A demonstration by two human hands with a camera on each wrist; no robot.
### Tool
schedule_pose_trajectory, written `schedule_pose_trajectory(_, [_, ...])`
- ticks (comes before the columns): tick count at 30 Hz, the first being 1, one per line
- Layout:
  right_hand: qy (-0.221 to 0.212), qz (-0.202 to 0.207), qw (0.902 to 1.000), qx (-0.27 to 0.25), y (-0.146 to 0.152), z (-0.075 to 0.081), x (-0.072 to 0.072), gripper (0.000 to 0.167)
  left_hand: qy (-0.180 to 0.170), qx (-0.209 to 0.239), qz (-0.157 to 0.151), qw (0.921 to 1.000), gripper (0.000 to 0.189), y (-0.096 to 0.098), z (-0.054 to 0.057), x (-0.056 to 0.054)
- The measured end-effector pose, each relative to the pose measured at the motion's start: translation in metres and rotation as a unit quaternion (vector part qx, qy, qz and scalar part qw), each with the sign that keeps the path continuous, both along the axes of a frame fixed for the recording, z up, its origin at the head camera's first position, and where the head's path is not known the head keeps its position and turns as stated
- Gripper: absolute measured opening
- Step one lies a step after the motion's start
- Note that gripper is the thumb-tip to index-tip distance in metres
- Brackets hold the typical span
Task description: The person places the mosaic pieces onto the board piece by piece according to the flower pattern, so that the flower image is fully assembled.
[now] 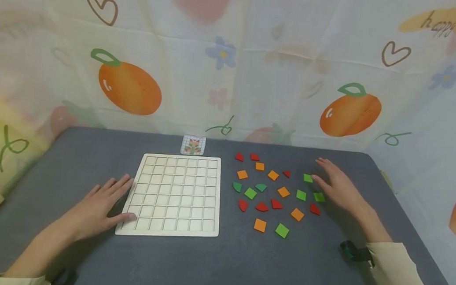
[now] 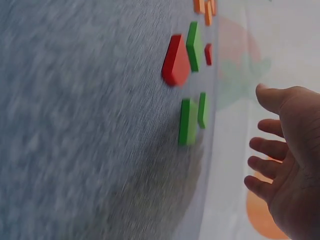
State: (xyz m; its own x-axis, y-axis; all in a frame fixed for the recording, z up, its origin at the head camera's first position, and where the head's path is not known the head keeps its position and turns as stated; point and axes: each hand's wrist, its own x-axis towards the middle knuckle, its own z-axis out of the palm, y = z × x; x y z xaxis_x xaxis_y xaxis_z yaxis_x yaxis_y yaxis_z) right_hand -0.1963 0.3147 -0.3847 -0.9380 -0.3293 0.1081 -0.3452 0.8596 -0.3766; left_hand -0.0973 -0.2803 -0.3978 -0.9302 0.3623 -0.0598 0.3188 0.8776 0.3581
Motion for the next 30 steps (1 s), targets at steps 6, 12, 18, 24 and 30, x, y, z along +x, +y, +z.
schedule_pose_trajectory(6, [-0.012, 0.007, 0.9999, -0.005, -0.016, 0.005, -0.003, 0.058, -0.043, 0.011, 0.003, 0.9990, 0.098, 0.002, -0.004, 0.004])
schedule_pose_trajectory(12, [-0.006, 0.018, 0.9997, -0.012, -0.034, 0.004, -0.011, 0.055, -0.047, 0.000, 0.005, 0.9989, 0.103, 0.003, -0.007, 0.007])
schedule_pose_trajectory(18, [-0.015, 0.023, 0.9987, -0.044, -0.053, 0.001, -0.020, 0.056, -0.043, -0.001, 0.000, 0.9991, 0.109, 0.003, -0.006, 0.008])
schedule_pose_trajectory(24, [-0.023, 0.027, 0.9974, -0.062, -0.070, -0.002, -0.027, 0.057, -0.040, 0.000, 0.001, 0.9992, 0.110, 0.004, -0.006, 0.008])
schedule_pose_trajectory(30, [-0.001, 0.042, 0.9967, -0.069, -0.091, 0.001, -0.036, 0.052, -0.037, -0.010, 0.001, 0.9993, 0.110, 0.004, -0.004, 0.007])
